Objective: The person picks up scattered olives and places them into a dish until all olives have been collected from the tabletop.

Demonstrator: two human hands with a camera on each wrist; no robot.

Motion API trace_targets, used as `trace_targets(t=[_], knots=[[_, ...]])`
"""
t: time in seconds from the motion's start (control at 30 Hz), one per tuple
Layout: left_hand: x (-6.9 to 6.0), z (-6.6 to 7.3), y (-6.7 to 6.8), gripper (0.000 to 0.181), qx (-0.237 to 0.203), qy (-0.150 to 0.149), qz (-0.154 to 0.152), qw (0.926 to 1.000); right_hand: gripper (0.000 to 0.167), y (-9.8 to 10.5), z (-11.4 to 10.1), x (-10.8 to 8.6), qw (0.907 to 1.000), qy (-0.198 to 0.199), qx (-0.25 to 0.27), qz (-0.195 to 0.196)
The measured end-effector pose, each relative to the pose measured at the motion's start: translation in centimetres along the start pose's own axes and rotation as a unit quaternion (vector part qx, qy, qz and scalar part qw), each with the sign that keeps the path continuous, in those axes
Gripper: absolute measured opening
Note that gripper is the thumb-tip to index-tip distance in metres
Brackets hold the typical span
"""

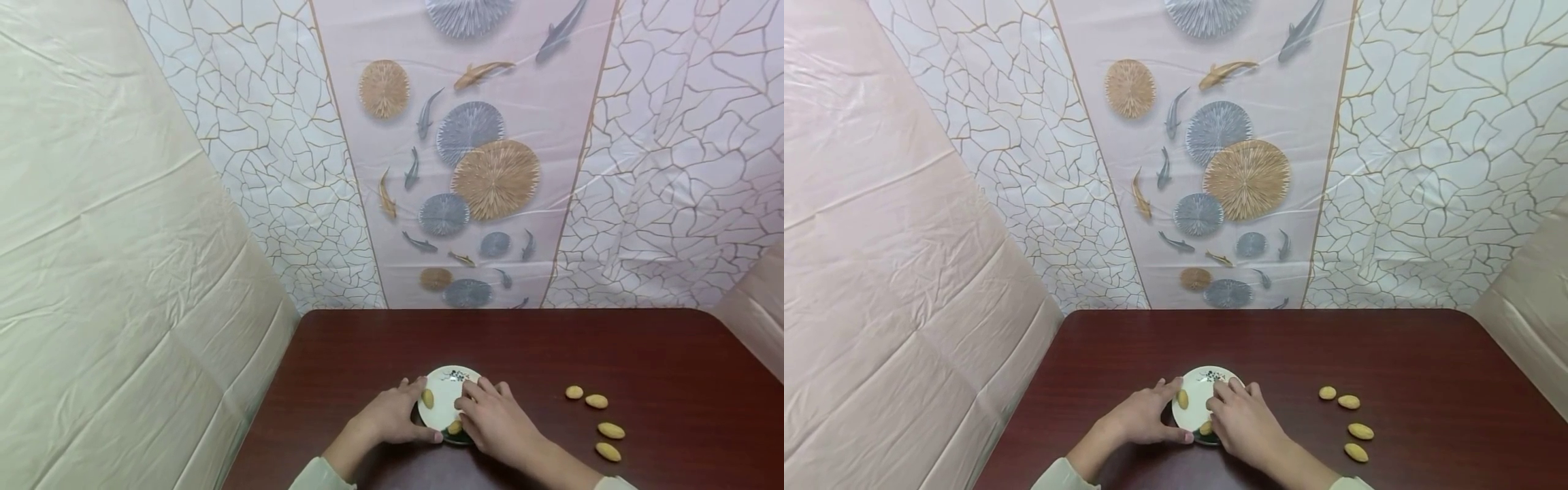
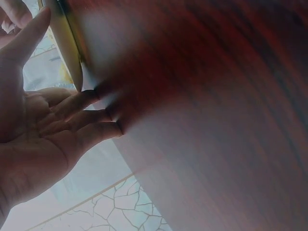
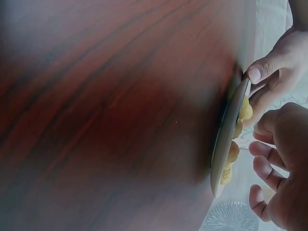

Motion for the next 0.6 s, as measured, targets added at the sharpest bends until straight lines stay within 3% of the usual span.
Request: trace_targets(t=[0.2,0.6], knots=[[0.1,-0.1,0.0,0.119,-0.003,0.004,-0.002,1.0000,0.017,0.8,0.2,-0.3,0.9998,0.000,-0.003,0.021],[-0.1,0.0,0.1,0.118,-0.002,0.001,-0.005,1.0000,0.020,1.9,1.7,-1.6,0.9994,-0.032,0.008,0.003]])
Point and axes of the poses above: each hand's wrist, its own x-axis towards the middle knuckle, its own y-axis out of the back of the hand, z = x × y, the point moved 7 cm from there along x, towards the middle knuckle, and after that the axes turned 4 degrees about -z, right-handed, at the moved point
